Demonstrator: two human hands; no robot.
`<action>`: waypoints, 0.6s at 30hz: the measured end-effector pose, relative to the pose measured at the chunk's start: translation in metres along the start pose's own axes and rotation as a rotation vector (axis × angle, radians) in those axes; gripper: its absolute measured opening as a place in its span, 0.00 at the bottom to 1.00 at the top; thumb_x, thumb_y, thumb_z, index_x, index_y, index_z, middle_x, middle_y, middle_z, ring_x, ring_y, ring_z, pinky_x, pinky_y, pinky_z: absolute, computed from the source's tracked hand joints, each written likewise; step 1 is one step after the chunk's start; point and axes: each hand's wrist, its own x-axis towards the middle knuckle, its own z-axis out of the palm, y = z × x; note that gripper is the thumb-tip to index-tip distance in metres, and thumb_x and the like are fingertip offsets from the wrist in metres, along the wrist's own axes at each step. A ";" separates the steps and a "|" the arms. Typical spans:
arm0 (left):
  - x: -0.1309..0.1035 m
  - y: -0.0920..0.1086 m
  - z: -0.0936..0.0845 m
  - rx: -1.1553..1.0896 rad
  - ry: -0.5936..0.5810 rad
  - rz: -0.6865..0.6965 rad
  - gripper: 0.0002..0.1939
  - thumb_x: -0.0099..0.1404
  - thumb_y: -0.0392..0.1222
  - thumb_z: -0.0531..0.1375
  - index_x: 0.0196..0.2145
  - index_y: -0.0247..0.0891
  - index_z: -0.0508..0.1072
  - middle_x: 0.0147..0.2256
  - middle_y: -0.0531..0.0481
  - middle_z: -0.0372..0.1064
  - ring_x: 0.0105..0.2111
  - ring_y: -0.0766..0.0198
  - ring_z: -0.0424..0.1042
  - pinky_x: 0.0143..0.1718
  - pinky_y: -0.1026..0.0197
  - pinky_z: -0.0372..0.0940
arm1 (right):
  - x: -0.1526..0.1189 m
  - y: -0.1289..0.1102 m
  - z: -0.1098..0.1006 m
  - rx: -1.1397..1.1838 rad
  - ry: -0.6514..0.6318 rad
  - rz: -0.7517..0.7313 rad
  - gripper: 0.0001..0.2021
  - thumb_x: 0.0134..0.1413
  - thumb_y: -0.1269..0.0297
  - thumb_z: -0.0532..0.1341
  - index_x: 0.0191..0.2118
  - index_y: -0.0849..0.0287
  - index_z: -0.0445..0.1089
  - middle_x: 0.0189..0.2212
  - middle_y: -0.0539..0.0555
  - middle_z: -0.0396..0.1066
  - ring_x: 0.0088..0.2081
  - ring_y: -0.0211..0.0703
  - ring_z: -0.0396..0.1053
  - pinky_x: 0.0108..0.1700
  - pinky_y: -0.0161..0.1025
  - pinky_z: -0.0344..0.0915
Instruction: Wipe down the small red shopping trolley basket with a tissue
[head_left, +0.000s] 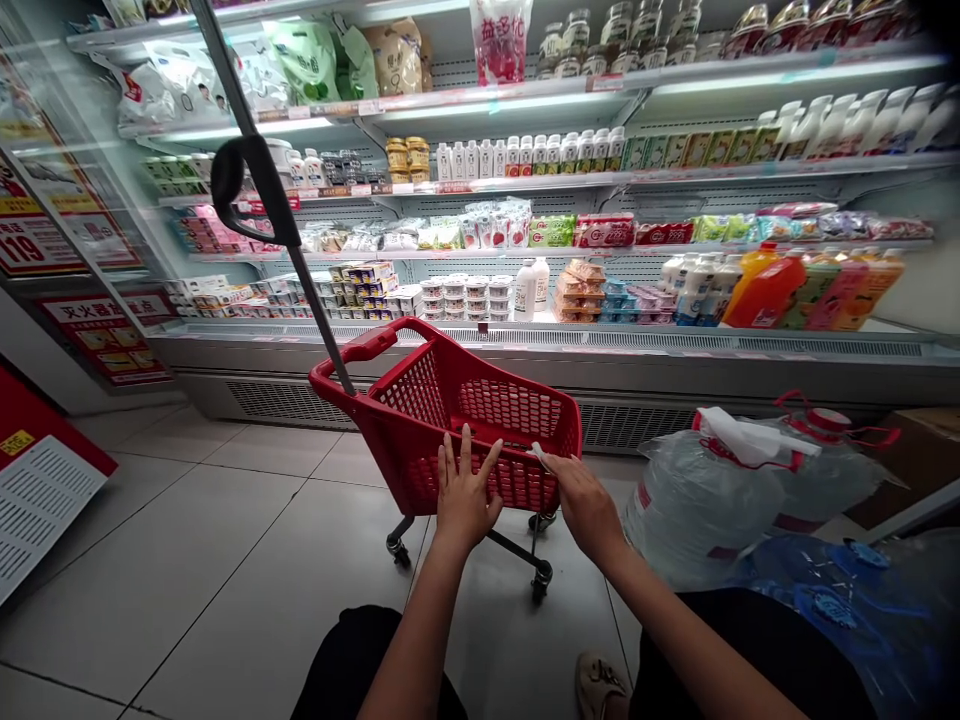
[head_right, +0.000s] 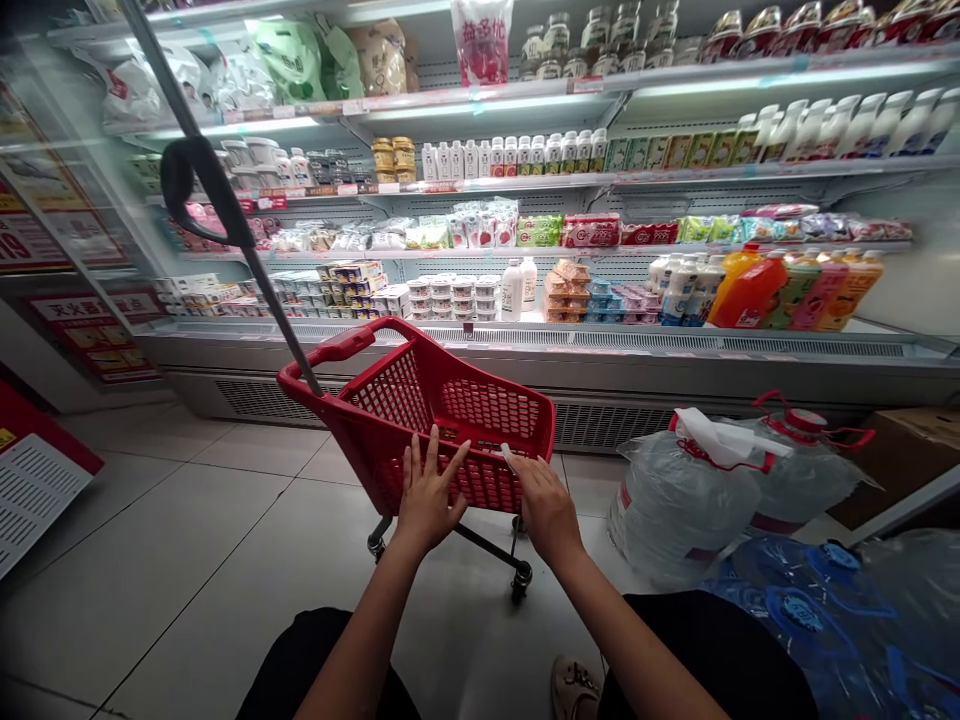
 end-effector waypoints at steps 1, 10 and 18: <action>0.000 0.001 0.000 -0.012 0.012 -0.006 0.45 0.63 0.45 0.67 0.73 0.57 0.54 0.77 0.51 0.25 0.75 0.33 0.30 0.71 0.30 0.44 | 0.001 -0.002 0.000 -0.001 0.000 0.006 0.31 0.63 0.79 0.48 0.69 0.55 0.63 0.58 0.57 0.75 0.60 0.49 0.71 0.66 0.57 0.66; 0.006 0.007 0.017 0.007 0.062 -0.111 0.30 0.77 0.50 0.53 0.70 0.34 0.61 0.75 0.36 0.42 0.75 0.40 0.37 0.72 0.34 0.45 | 0.011 -0.048 0.020 -0.075 -0.041 -0.188 0.32 0.61 0.82 0.48 0.70 0.64 0.60 0.65 0.61 0.68 0.65 0.51 0.66 0.67 0.54 0.66; 0.007 0.007 0.011 0.063 0.148 -0.235 0.36 0.74 0.58 0.54 0.69 0.28 0.63 0.72 0.29 0.49 0.74 0.36 0.43 0.71 0.30 0.41 | -0.016 -0.053 0.009 -0.023 -0.064 -0.310 0.39 0.61 0.85 0.46 0.76 0.59 0.44 0.69 0.58 0.62 0.69 0.45 0.61 0.69 0.51 0.64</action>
